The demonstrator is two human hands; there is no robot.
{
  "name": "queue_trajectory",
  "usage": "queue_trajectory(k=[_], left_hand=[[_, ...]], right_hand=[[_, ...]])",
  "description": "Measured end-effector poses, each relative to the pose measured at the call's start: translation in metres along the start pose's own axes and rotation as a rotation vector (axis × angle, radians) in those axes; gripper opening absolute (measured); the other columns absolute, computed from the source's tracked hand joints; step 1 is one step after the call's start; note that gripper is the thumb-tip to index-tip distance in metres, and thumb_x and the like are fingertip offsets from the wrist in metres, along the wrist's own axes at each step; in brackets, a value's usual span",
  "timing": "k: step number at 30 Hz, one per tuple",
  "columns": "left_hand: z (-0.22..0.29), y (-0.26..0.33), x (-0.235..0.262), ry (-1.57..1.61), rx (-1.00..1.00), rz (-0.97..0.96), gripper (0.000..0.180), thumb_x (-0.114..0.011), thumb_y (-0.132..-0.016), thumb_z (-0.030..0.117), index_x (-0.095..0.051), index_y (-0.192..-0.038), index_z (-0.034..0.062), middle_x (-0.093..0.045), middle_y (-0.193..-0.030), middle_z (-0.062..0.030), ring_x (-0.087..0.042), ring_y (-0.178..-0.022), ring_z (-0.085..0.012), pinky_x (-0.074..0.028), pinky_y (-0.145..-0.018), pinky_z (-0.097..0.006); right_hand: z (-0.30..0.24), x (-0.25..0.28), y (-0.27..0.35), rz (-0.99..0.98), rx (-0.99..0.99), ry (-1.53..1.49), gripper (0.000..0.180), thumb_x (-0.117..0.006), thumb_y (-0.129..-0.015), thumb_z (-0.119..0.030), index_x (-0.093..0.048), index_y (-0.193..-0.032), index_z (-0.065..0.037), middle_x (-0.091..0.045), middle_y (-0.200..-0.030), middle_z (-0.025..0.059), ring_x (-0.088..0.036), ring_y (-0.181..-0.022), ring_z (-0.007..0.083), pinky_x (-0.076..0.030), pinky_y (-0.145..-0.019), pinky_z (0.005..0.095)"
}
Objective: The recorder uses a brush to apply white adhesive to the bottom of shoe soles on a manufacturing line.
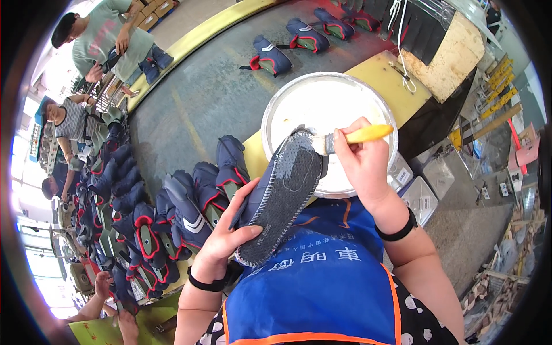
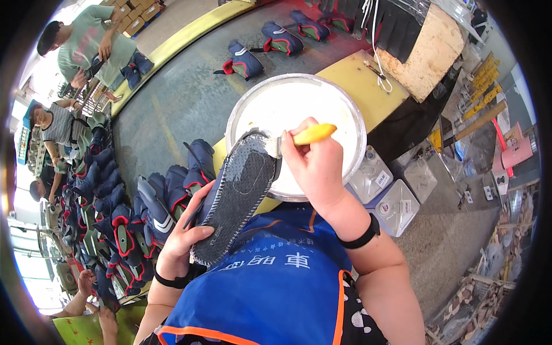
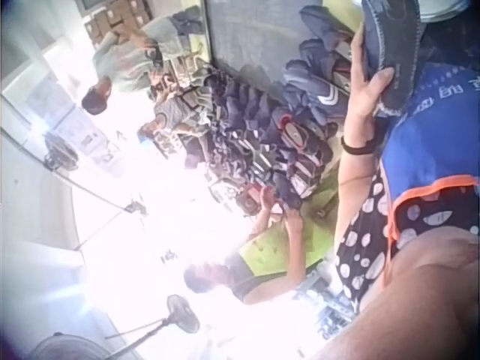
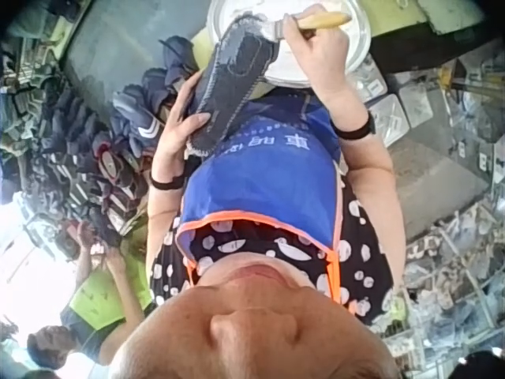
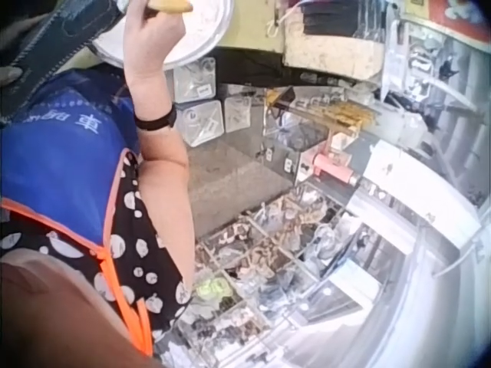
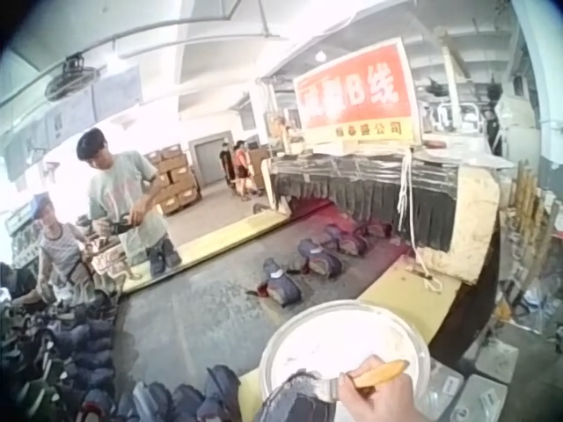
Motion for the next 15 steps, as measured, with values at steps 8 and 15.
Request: queue_trajectory(k=[8,15], left_hand=[[-0.013,-0.010,-0.002,0.052,-0.019,0.104,0.090,-0.066,-0.080,0.006,-0.024,-0.160,0.0062,-0.042,-0.153,-0.0164,-0.045,-0.140,-0.0265,-0.032,-0.118,-0.038],[-0.009,-0.008,0.001,-0.078,-0.131,0.068,0.089,-0.068,-0.080,0.008,-0.024,-0.158,-0.0001,-0.041,-0.153,-0.0189,-0.043,-0.141,-0.0272,-0.031,-0.118,-0.038]], right_hand=[[-0.020,-0.006,0.046,-0.095,0.022,-0.180,0.015,-0.067,-0.094,0.000,-0.058,-0.082,-0.001,-0.056,-0.066,0.0011,-0.050,-0.057,0.0040,-0.038,-0.050,0.0236],[0.001,0.005,0.008,-0.096,-0.070,-0.087,0.017,-0.068,-0.091,-0.004,-0.056,-0.079,-0.002,-0.058,-0.063,0.0043,-0.054,-0.052,0.0086,-0.040,-0.050,0.0261]])
Point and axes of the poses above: each hand's wrist, its own y-axis away from the middle knuckle, its own x-axis out of the back of the hand, z = x × y, the point moved 5 cm from there along -y, towards the middle knuckle
